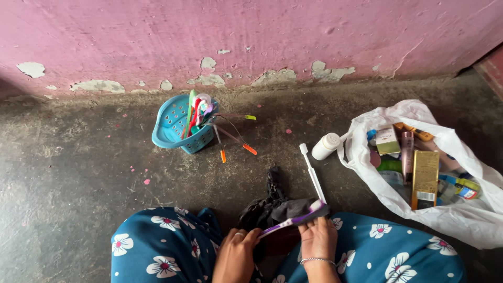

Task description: The person sits on the floor and wipes a white cylindrical container and several toothbrushes with a dark cloth. The person handles the items one at a time, wiping them thoroughly before placing them on the floor.

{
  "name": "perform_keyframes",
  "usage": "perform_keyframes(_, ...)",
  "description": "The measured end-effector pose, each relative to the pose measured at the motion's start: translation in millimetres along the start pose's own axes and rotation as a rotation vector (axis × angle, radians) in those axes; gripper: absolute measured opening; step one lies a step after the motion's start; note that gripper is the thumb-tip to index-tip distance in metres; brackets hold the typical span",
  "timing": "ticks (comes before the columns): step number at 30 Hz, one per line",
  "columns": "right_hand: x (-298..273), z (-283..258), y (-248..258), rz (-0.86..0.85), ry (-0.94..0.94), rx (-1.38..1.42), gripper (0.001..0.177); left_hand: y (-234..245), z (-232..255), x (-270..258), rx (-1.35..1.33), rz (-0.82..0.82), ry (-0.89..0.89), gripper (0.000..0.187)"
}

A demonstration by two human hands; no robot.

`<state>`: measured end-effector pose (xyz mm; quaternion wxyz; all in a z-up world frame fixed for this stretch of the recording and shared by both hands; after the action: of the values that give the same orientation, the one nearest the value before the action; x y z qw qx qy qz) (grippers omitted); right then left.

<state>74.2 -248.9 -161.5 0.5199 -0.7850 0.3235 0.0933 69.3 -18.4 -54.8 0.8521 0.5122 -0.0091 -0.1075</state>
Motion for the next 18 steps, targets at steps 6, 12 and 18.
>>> perform_keyframes(6, 10.7, -8.1, 2.0, -0.059, 0.028, -0.014, 0.017, 14.6, -3.1, -2.8, -0.002, 0.030, 0.067, 0.034)
perform_keyframes(12, 20.9, -11.2, 10.3, -0.222, 0.017, -0.007, 0.031, 24.4, 5.1, -5.6, -0.050, 0.028, 0.032, 0.029)
perform_keyframes(18, 10.7, -5.1, 3.0, -0.210, -0.084, 0.016, 0.025, 17.7, 7.3, -12.6, -0.155, -0.174, 0.047, 0.043)
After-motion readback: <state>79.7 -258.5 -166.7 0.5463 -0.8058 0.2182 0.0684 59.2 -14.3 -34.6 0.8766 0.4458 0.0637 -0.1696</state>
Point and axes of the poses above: each hand's wrist, its own x-axis towards the middle knuckle, its own y-axis out of the back of the hand, z = x × y, the point moved 8 cm from there along x, towards the middle knuckle, and after that the axes turned 12 degrees about x, right-handed, at the moved point
